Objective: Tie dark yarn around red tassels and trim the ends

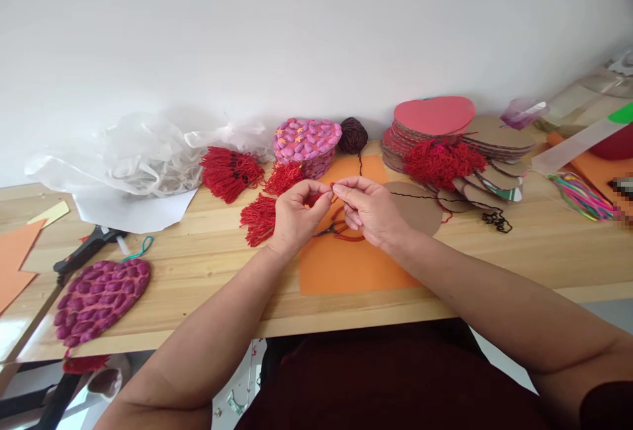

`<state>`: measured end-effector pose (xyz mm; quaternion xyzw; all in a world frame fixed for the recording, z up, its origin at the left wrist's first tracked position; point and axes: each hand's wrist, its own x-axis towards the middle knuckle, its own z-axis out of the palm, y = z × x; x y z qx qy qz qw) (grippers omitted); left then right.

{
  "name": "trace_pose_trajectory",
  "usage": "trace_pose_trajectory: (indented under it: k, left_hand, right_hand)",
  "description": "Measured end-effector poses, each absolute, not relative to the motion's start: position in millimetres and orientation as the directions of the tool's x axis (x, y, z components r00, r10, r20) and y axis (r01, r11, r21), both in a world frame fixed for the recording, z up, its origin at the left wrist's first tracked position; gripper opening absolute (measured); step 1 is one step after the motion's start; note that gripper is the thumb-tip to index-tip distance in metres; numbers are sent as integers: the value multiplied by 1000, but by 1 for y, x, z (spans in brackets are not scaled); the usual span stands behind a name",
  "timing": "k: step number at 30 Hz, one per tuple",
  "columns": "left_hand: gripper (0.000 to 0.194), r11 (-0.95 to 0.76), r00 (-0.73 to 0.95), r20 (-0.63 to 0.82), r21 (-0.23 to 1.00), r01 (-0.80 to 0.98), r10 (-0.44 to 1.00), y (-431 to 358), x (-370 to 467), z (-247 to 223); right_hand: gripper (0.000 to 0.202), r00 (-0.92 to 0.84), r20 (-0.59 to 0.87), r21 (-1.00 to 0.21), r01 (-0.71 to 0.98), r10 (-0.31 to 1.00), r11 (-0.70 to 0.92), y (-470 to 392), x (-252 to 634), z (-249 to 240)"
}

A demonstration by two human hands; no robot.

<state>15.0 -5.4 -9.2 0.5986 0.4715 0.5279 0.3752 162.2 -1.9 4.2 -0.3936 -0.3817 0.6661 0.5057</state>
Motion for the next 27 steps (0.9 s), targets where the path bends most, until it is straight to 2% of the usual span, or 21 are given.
trace_pose_trajectory:
  k: [12,23,27]
  left_hand:
    - [20,-130,51,130,991,5,990,-6,16,-4]
    - [17,-188,-45,188,982,-1,981,-4,12,-3]
    - [18,-204,-120,207,978,42,971,-1,7,-1]
  right_hand:
    - [26,-246,-236,-838,-438,940,-325,-1,167,5]
    - [34,-323,-266,-773,-491,908,-401,3,167,0]
    - [38,-356,-250,-797,-453,900,-401,-1,164,-2]
